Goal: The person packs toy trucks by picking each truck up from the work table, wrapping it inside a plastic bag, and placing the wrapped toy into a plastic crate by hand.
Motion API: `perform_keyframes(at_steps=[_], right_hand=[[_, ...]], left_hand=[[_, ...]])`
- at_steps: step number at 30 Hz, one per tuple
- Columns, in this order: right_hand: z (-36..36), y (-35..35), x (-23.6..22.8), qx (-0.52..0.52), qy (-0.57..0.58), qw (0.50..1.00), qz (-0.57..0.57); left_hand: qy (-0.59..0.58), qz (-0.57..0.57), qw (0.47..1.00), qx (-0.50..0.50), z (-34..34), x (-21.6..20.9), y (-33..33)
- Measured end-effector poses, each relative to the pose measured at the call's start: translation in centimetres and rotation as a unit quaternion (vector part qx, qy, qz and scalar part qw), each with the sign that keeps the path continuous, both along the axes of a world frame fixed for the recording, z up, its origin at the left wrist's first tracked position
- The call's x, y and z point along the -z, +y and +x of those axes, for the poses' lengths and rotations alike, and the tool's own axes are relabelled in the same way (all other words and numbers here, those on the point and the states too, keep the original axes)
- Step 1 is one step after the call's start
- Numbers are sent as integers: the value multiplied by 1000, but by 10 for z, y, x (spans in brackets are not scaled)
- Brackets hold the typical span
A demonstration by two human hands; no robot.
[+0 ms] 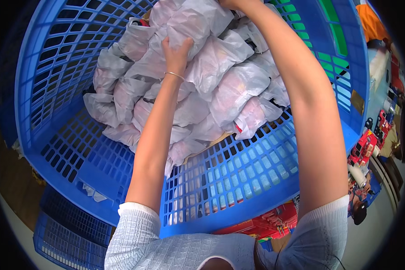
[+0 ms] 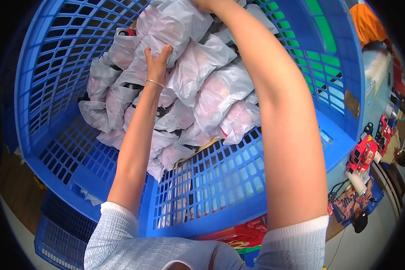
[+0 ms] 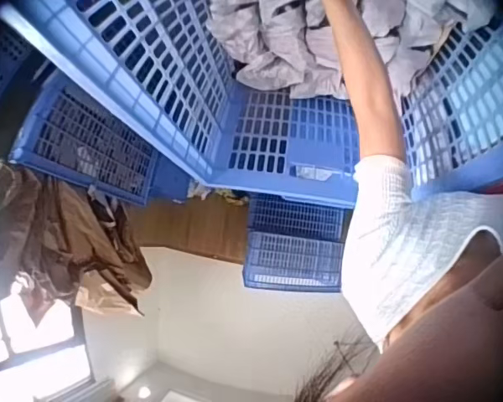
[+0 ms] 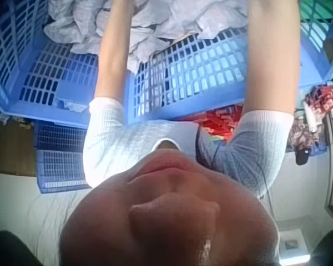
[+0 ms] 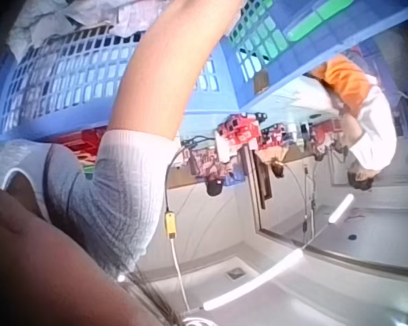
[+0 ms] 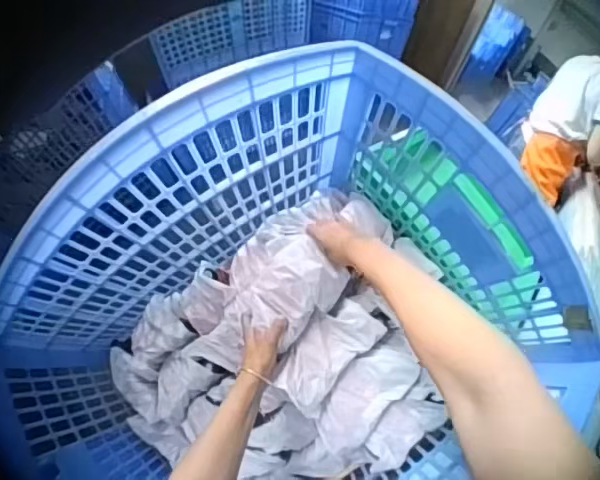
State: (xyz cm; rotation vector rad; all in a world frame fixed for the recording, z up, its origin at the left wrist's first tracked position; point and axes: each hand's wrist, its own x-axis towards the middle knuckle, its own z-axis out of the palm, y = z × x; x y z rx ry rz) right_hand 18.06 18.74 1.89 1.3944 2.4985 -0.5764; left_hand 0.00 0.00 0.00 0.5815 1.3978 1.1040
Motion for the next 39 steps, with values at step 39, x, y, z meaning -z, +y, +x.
perform_keyframes(at_steps=[39], right_hand=[[41, 32, -5, -39, -67, 997, 16]], left_hand=[[-28, 32, 999, 33, -1, -24, -19]])
